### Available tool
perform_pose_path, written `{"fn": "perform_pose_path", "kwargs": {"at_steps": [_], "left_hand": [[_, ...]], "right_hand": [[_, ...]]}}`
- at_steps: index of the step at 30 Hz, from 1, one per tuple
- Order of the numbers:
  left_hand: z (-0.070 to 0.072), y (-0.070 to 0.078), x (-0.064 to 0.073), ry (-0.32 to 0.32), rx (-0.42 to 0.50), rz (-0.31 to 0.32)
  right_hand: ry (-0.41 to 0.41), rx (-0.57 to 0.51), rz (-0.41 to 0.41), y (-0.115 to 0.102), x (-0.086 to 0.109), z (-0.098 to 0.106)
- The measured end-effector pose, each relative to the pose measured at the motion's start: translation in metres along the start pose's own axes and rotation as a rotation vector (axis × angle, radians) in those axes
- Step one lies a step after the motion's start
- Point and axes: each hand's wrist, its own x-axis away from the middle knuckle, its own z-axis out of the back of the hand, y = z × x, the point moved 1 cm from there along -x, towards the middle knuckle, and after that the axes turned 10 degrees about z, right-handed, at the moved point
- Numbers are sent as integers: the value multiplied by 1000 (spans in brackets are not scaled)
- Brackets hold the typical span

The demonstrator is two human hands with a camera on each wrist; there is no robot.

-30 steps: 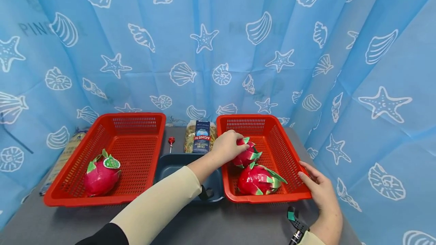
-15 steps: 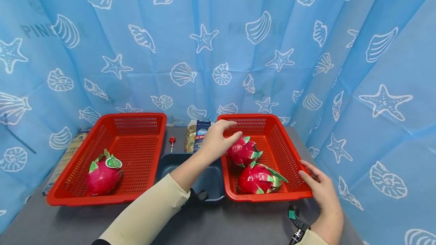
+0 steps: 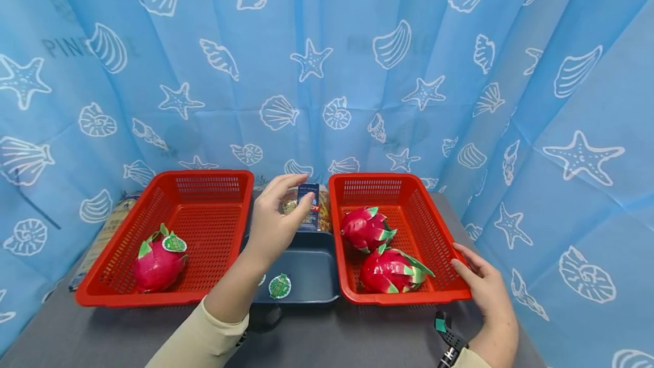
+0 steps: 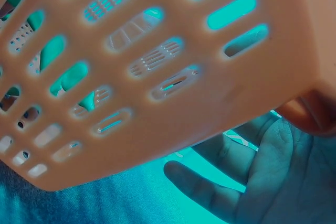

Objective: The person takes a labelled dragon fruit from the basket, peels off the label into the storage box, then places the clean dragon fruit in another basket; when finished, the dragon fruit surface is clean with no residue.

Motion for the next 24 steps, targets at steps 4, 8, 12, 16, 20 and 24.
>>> {"fn": "perform_pose_path", "kwargs": {"at_steps": [4,8,12,16,20,24], "left_hand": [[26,-3,12,81,-38,-76],[51,-6,22,146,-79,-127],[73,-6,31,179,-120,-121],[93,-6,39,220,-163,-93],[113,-8,47,270,-200,-80],[133,-14,55,345,-212,-98]], "right_hand": [[-19,-19,-3,0,-1,1],[-15,-19,-14,-1,-1,1],[-7,-14,-31,-1,1,2],[-5,-25,-39,-1,0,2],[-5,-49,-35,-1,-2,1],[-6,-52,-38,-1,-2,1]]}}
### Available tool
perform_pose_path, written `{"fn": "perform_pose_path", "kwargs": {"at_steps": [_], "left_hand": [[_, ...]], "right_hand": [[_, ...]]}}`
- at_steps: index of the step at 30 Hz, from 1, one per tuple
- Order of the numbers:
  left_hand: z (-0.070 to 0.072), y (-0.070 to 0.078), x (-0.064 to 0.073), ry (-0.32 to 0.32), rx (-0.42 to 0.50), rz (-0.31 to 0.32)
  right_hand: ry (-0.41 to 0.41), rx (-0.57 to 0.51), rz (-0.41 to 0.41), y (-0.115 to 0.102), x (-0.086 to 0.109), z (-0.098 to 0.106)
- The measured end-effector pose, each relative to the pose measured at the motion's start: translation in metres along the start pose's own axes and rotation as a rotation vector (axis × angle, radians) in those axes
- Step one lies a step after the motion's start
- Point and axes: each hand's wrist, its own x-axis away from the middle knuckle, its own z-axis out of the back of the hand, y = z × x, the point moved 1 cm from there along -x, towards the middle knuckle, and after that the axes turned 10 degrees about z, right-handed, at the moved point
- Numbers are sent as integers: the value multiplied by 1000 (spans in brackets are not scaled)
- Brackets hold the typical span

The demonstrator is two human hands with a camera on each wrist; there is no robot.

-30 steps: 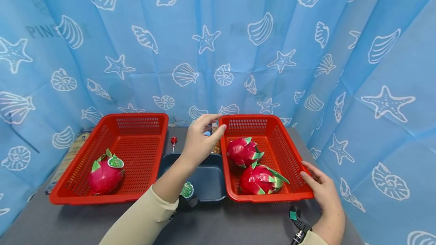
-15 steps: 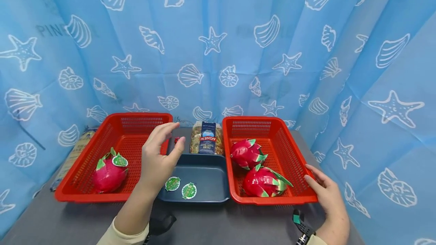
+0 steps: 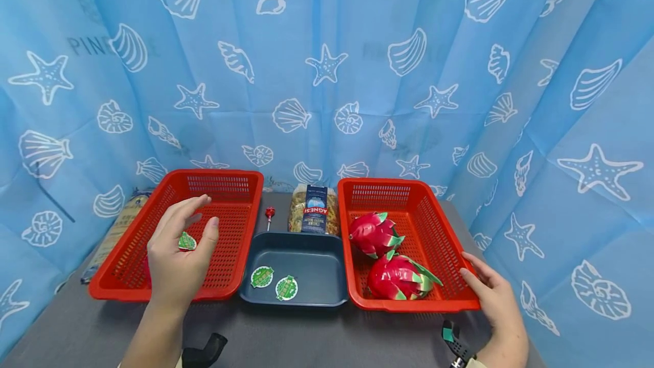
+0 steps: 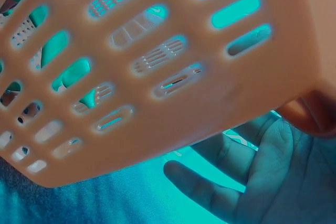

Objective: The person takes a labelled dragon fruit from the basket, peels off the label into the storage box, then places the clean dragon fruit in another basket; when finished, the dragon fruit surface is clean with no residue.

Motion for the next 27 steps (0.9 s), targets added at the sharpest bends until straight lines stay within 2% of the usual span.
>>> {"fn": "perform_pose_path", "kwargs": {"at_steps": [4,7,12,16,20,25,27], "left_hand": [[22,-12,2,78,-31,5],[39,-22,6,142,-58,35],[65,-48,15,253,-96,90],[83,-74,25,322,-164,162],[100,-95,33,353,-273,256],[111,-122,42,427,-352,368],[114,-133,47,438,-389,402]], "right_hand": [[2,13,2,1,0,-2],[-6,30,13,1,0,-1],[-38,83,44,2,0,2],[-51,92,55,1,1,3],[-31,66,37,0,1,1],[-26,67,30,-2,2,0],[-32,82,35,-3,2,1]]}}
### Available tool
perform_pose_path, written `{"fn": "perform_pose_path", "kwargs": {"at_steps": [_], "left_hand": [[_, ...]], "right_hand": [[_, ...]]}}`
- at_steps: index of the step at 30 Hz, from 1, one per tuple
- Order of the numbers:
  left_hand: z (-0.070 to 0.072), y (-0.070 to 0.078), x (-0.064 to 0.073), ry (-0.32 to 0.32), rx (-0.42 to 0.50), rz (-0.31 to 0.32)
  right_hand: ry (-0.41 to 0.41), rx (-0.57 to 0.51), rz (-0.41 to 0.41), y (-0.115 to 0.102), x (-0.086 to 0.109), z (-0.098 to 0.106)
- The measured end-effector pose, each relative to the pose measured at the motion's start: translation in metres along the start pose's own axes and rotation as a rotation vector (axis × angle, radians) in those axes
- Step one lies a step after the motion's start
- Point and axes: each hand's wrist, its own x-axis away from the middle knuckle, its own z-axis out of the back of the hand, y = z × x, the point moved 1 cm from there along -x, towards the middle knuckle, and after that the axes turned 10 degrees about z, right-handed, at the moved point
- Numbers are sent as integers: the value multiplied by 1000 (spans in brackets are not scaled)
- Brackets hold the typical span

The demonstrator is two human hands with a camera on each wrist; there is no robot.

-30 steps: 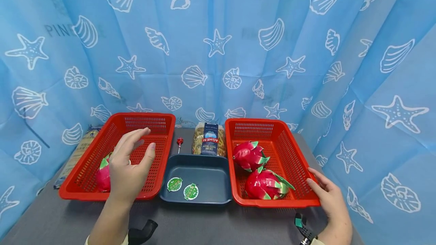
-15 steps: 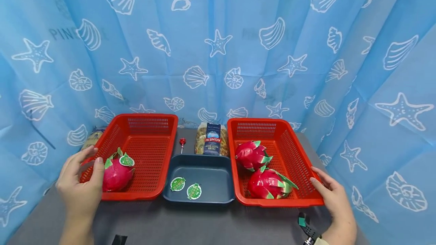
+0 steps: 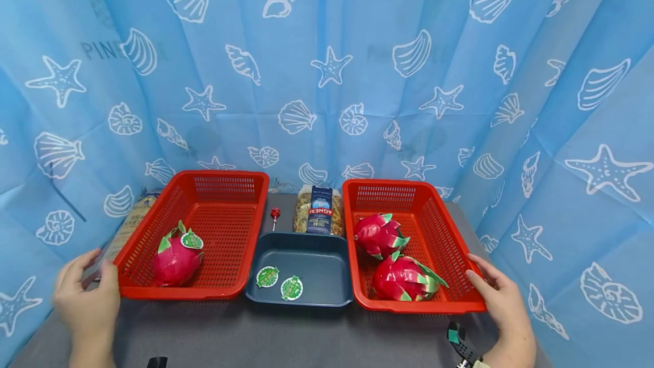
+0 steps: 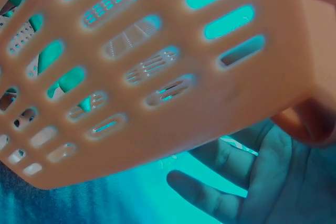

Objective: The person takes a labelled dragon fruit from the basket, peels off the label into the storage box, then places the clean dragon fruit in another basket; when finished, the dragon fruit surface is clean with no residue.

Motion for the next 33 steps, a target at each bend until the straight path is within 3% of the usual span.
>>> {"fn": "perform_pose_path", "kwargs": {"at_steps": [2,5,9,13,19,26,29,33], "left_hand": [[-1,-12,1,-5,-46,26],[-4,-29,2,-45,-76,117],[-9,-43,5,-126,-48,305],[-12,-47,7,-178,3,391],[-15,-50,8,-143,95,362],[-16,-52,9,-131,151,337],[-17,-52,9,-118,179,333],[-18,-53,10,-112,197,338]], "right_hand": [[-2,19,3,-2,0,1],[-23,82,12,-7,-1,3],[-53,213,27,-18,1,11],[-8,291,34,-33,6,16],[178,304,221,-59,19,9],[431,217,424,-118,31,-28],[462,169,531,-140,34,-46],[417,105,705,-161,39,-68]]}}
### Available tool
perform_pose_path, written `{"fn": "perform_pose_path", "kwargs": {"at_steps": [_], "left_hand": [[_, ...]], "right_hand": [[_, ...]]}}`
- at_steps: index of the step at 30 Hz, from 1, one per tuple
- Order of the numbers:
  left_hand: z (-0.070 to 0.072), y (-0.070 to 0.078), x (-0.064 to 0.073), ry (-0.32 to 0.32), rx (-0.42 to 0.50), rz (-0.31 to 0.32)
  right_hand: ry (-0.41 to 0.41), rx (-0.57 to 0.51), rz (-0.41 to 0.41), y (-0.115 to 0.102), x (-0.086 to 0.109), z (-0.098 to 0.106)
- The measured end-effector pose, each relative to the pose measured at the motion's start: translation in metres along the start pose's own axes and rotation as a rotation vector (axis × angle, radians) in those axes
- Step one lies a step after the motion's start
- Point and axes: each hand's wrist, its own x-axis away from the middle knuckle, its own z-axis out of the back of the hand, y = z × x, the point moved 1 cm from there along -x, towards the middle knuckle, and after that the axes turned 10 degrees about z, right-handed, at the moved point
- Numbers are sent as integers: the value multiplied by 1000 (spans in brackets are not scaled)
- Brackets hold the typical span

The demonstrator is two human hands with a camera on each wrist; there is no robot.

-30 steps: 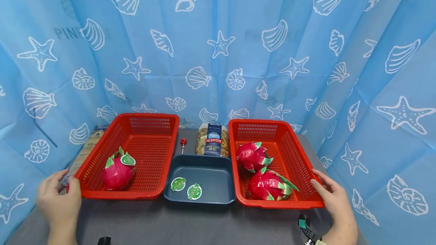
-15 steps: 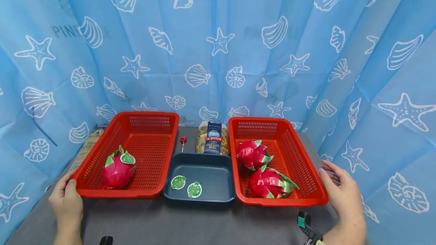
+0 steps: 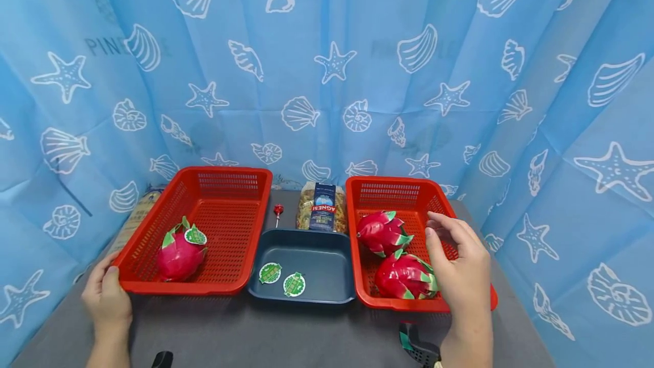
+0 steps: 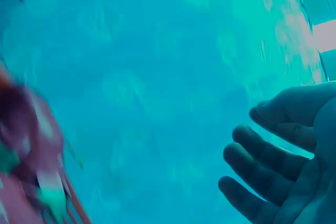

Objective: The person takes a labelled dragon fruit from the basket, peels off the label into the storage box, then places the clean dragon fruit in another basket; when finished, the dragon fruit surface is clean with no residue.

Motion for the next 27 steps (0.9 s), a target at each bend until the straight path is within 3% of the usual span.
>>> {"fn": "perform_pose_path", "kwargs": {"at_steps": [4,13,17,27], "left_hand": [[0,-2,1,-4,-4,26],[0,-2,1,-37,-18,38],[2,-3,1,-52,-11,49],[2,-2,2,-75,-22,55]], "right_hand": [[-43,-103,130,-19,1,-17],[-194,-204,283,-56,3,-60],[-266,-249,317,-68,2,-89],[-540,-323,343,-95,-13,-169]]}}
